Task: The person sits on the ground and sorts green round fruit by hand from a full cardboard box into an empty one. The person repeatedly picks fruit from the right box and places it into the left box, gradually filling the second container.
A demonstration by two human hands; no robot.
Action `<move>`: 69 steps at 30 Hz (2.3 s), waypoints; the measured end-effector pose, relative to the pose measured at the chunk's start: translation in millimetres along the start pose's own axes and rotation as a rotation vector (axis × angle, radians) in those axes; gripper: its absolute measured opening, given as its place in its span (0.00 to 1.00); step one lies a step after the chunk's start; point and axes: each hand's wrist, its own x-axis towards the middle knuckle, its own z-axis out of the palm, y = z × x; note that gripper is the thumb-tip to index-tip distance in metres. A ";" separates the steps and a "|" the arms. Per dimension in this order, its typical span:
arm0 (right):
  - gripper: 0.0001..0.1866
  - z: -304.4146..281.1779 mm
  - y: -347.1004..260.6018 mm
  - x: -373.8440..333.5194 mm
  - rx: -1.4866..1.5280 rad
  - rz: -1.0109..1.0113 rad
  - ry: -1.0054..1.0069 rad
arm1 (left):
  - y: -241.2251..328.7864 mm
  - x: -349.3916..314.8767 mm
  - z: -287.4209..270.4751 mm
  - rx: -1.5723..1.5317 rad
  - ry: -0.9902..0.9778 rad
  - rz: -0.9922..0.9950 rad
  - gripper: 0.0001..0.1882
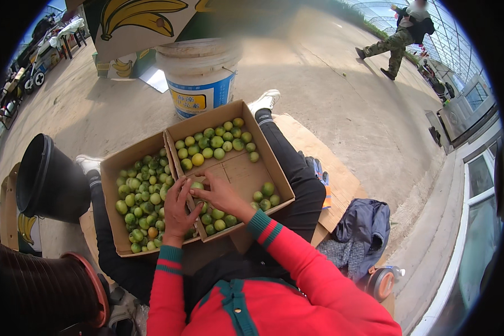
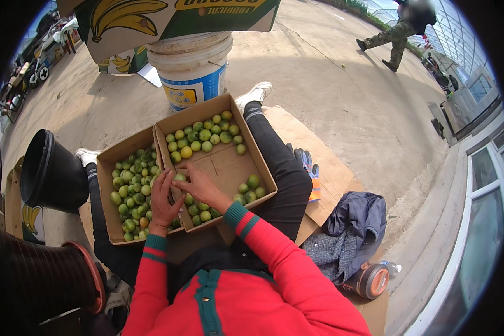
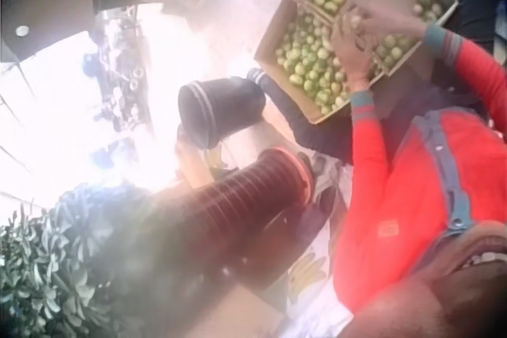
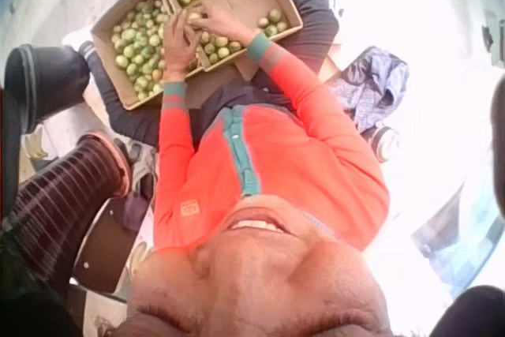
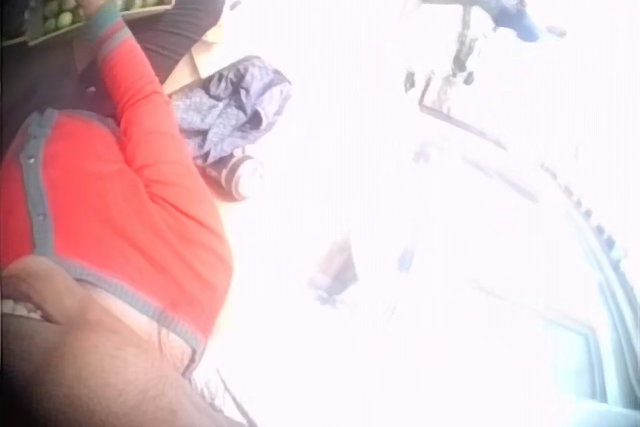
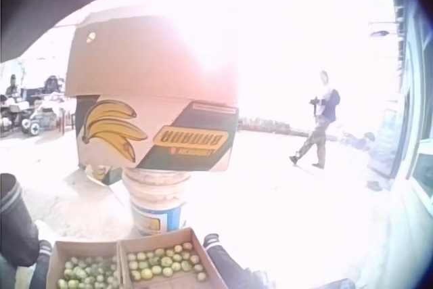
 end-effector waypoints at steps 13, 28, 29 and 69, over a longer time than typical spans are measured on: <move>0.11 -92.2 64.5 -4.4 -1.312 0.255 0.071 | -56.5 -8.5 1.4 0.273 0.423 -0.423 0.21; 0.13 -105.0 62.4 -23.7 -1.189 0.280 -0.180 | -49.4 -7.4 2.8 0.116 0.365 -0.462 0.30; 0.15 -106.7 61.4 -23.3 -1.196 0.266 -0.146 | -41.9 -4.7 1.3 0.061 0.340 -0.422 0.31; 0.21 -34.3 70.3 -15.3 -0.717 0.098 -0.413 | -86.5 46.5 30.7 0.172 -0.031 -0.585 0.28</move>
